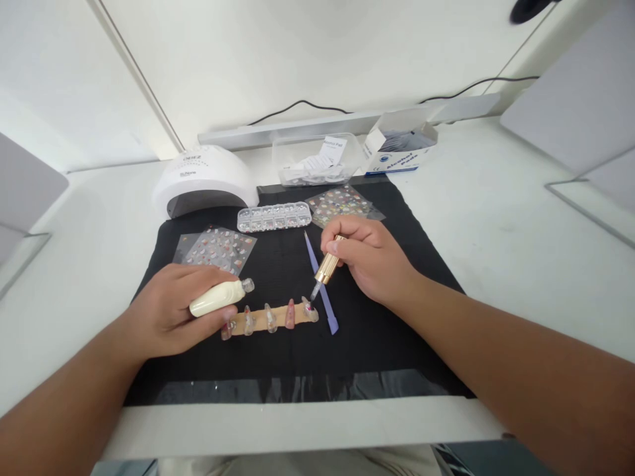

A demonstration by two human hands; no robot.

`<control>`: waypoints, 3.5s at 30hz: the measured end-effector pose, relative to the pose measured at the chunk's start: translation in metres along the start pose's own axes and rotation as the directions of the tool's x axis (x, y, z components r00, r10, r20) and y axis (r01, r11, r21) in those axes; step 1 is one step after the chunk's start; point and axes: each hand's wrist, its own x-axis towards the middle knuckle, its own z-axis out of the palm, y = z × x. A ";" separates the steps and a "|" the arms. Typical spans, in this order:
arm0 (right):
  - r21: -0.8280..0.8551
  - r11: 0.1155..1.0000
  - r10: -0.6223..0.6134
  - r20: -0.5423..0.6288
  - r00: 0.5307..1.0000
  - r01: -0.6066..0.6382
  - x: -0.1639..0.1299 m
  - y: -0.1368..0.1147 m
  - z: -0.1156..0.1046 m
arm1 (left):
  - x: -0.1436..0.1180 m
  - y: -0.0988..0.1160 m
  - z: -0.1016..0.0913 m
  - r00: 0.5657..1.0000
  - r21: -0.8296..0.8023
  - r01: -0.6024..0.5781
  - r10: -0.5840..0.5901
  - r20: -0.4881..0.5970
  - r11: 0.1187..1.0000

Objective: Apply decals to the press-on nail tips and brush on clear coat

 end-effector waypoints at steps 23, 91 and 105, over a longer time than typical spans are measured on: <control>0.049 0.999 0.014 -0.057 0.998 -0.012 0.003 -0.002 -0.002 | 0.000 0.001 0.001 1.000 -0.018 -0.012 0.012 0.003 1.000; 0.026 0.988 -0.150 -0.069 0.986 0.152 -0.012 -0.008 -0.002 | 0.001 0.001 0.004 0.997 -0.056 -0.047 0.044 -0.056 0.997; -0.200 0.967 -0.169 -0.033 0.985 0.159 -0.010 -0.002 -0.003 | -0.001 -0.004 0.002 0.999 -0.053 -0.040 0.040 -0.010 0.998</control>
